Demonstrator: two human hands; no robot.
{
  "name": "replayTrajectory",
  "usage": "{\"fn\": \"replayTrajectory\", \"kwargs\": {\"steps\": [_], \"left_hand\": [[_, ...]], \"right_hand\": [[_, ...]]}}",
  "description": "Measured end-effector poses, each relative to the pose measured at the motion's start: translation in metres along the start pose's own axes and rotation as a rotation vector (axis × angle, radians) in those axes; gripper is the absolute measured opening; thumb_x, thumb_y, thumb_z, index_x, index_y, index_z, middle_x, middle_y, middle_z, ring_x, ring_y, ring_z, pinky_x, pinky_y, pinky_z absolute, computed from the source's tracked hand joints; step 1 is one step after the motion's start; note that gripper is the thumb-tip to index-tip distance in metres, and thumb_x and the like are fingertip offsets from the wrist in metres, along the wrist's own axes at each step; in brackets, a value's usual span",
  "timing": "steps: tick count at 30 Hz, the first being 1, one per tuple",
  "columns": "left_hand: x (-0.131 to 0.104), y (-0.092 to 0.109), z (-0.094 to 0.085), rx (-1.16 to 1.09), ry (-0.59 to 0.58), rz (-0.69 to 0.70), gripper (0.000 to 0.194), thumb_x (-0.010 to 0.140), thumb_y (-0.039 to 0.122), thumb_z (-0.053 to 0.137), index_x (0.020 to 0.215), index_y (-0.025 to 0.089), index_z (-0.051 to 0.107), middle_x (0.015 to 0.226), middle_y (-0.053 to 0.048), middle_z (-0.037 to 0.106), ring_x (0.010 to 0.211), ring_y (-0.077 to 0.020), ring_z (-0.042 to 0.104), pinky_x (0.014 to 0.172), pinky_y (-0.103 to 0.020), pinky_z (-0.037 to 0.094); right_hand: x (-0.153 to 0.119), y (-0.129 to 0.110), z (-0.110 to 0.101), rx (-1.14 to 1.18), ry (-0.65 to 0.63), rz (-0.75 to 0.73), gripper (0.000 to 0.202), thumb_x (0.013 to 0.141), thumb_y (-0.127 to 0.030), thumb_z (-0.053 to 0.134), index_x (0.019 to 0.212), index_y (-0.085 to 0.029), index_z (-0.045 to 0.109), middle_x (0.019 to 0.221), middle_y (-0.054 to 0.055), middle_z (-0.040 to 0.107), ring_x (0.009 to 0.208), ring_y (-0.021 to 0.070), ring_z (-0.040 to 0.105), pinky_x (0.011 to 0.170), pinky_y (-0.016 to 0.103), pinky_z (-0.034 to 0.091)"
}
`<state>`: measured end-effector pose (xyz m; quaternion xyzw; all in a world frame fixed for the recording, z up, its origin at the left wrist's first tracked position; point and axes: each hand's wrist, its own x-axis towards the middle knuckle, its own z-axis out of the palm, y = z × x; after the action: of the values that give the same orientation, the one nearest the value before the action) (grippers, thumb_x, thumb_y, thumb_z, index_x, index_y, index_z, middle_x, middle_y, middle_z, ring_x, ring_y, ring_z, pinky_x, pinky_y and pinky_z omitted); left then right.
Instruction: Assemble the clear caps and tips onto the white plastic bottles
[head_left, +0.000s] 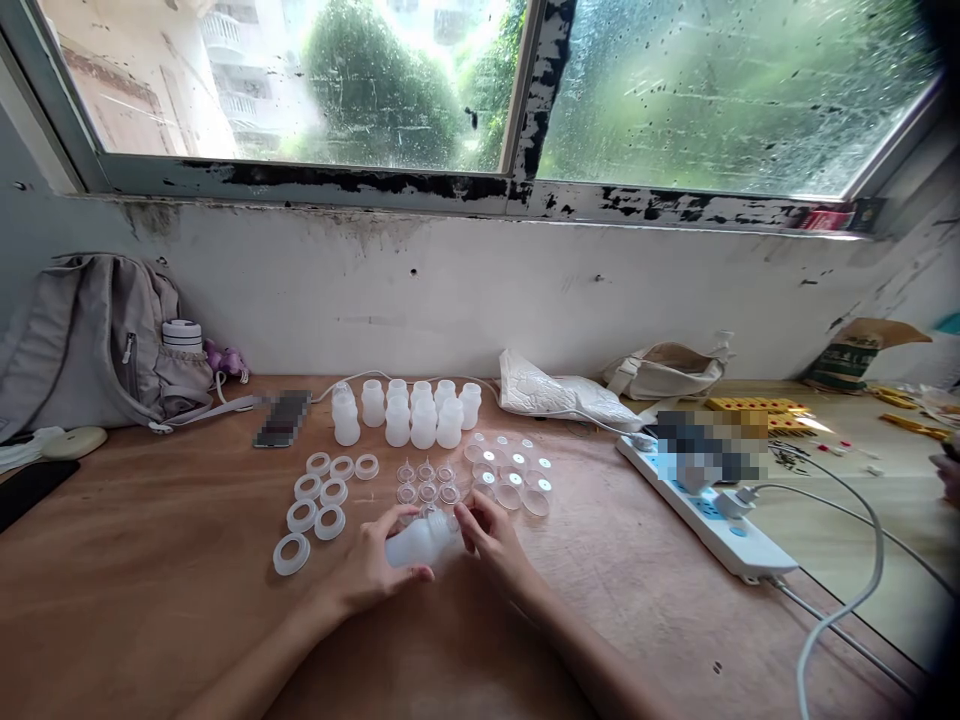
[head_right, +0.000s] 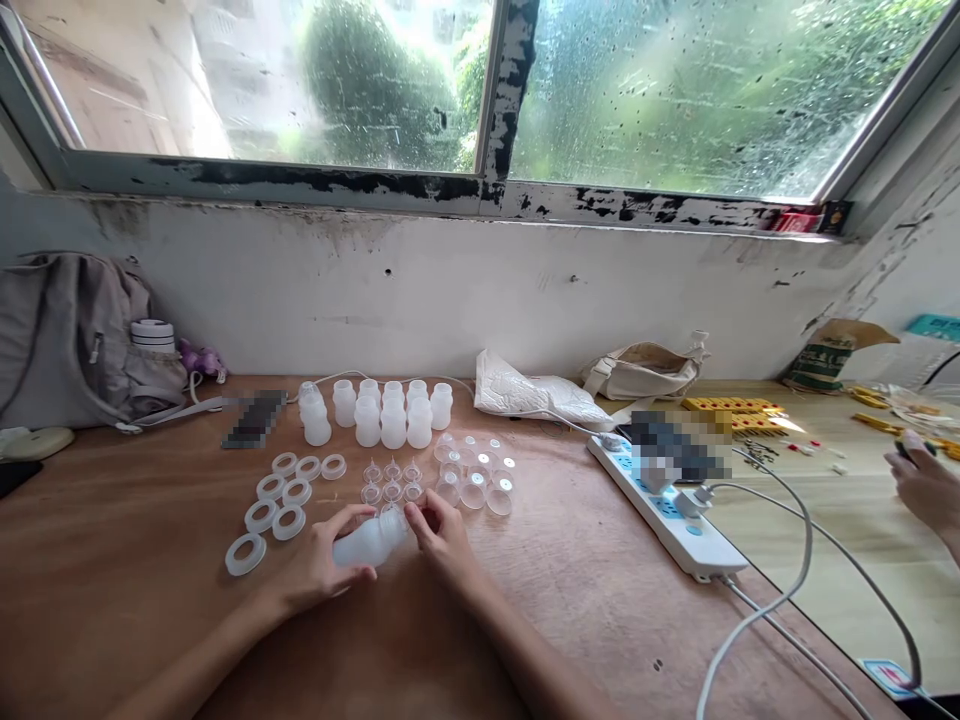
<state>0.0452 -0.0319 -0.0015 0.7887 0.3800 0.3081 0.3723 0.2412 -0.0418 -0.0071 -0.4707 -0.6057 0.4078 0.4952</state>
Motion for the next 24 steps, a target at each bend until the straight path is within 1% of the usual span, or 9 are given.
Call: {"fn": "replayTrajectory", "kwargs": {"steps": [2, 5, 8, 11, 13, 17, 19, 21, 24], "left_hand": [[0.001, 0.006, 0.005, -0.263, -0.091, -0.117, 0.042, 0.064, 0.044, 0.063, 0.093, 0.015, 0.054, 0.079, -0.004, 0.06, 0.073, -0.0185, 0.056, 0.062, -0.026, 0.044], [-0.003, 0.013, 0.012, -0.727, -0.306, -0.316, 0.033, 0.067, 0.04, 0.061, 0.082, 0.011, 0.055, 0.07, -0.003, 0.056, 0.061, -0.0124, 0.052, 0.055, -0.022, 0.04], [-0.01, 0.016, 0.018, -1.113, -0.491, -0.466, 0.035, 0.066, 0.036, 0.059, 0.089, 0.01, 0.054, 0.072, -0.005, 0.057, 0.058, -0.0118, 0.053, 0.053, -0.023, 0.041], [-0.011, 0.018, 0.023, -1.309, -0.602, -0.498, 0.041, 0.064, 0.04, 0.054, 0.091, 0.009, 0.054, 0.069, -0.006, 0.056, 0.056, -0.0133, 0.053, 0.05, -0.023, 0.04], [-0.006, 0.02, 0.026, -1.26, -0.51, -0.471, 0.039, 0.063, 0.039, 0.055, 0.091, 0.011, 0.053, 0.065, -0.003, 0.053, 0.053, -0.0124, 0.051, 0.05, -0.024, 0.039], [0.011, 0.026, 0.023, -0.632, 0.056, -0.305, 0.045, 0.055, 0.03, 0.068, 0.095, 0.018, 0.052, 0.078, -0.003, 0.055, 0.068, -0.0162, 0.051, 0.06, -0.026, 0.039], [0.016, 0.027, 0.018, -0.49, 0.168, -0.257, 0.047, 0.053, 0.031, 0.07, 0.096, 0.019, 0.053, 0.083, -0.004, 0.056, 0.075, -0.0184, 0.05, 0.064, -0.027, 0.039], [0.015, 0.029, 0.012, -0.668, 0.045, -0.304, 0.042, 0.06, 0.037, 0.064, 0.095, 0.017, 0.053, 0.078, -0.004, 0.055, 0.07, -0.0166, 0.051, 0.062, -0.028, 0.04], [0.009, 0.033, 0.005, -1.106, -0.319, -0.41, 0.04, 0.066, 0.041, 0.053, 0.093, 0.012, 0.052, 0.066, -0.001, 0.05, 0.055, -0.0115, 0.048, 0.054, -0.026, 0.039]], "right_hand": [[-0.001, -0.007, 0.0, 0.131, -0.067, -0.025, 0.031, 0.074, -0.047, 0.054, 0.088, -0.02, 0.049, 0.077, 0.001, 0.054, 0.066, 0.0139, 0.05, 0.059, 0.025, 0.04], [-0.005, -0.019, 0.001, 0.229, -0.25, -0.041, 0.05, 0.065, -0.046, 0.064, 0.106, -0.021, 0.051, 0.103, 0.006, 0.056, 0.092, 0.0209, 0.051, 0.075, 0.03, 0.04], [-0.008, -0.03, 0.007, 0.368, -0.355, 0.056, 0.044, 0.065, -0.048, 0.062, 0.099, -0.02, 0.058, 0.101, 0.007, 0.059, 0.081, 0.0197, 0.055, 0.059, 0.026, 0.042], [-0.005, -0.041, 0.016, 0.528, -0.372, 0.141, 0.045, 0.065, -0.049, 0.06, 0.099, -0.02, 0.057, 0.101, 0.008, 0.061, 0.069, 0.0177, 0.056, 0.04, 0.02, 0.034], [0.001, -0.046, 0.023, 0.511, -0.302, 0.172, 0.033, 0.066, -0.043, 0.061, 0.088, -0.018, 0.059, 0.092, 0.009, 0.064, 0.067, 0.0173, 0.057, 0.041, 0.02, 0.035], [0.018, -0.052, 0.033, 0.329, 0.042, 0.168, 0.022, 0.064, -0.035, 0.065, 0.067, -0.016, 0.055, 0.067, 0.004, 0.063, 0.064, 0.0159, 0.056, 0.056, 0.025, 0.042], [0.024, -0.053, 0.035, 0.285, 0.112, 0.136, 0.022, 0.063, -0.035, 0.066, 0.07, -0.016, 0.056, 0.073, 0.004, 0.064, 0.068, 0.0167, 0.057, 0.058, 0.025, 0.042], [0.026, -0.056, 0.032, 0.347, 0.037, 0.125, 0.028, 0.064, -0.034, 0.065, 0.085, -0.018, 0.057, 0.09, 0.006, 0.064, 0.074, 0.0173, 0.057, 0.054, 0.023, 0.04], [0.025, -0.06, 0.027, 0.518, -0.213, 0.179, 0.041, 0.064, -0.037, 0.062, 0.101, -0.022, 0.053, 0.104, 0.007, 0.062, 0.071, 0.0166, 0.058, 0.041, 0.019, 0.033]]}}
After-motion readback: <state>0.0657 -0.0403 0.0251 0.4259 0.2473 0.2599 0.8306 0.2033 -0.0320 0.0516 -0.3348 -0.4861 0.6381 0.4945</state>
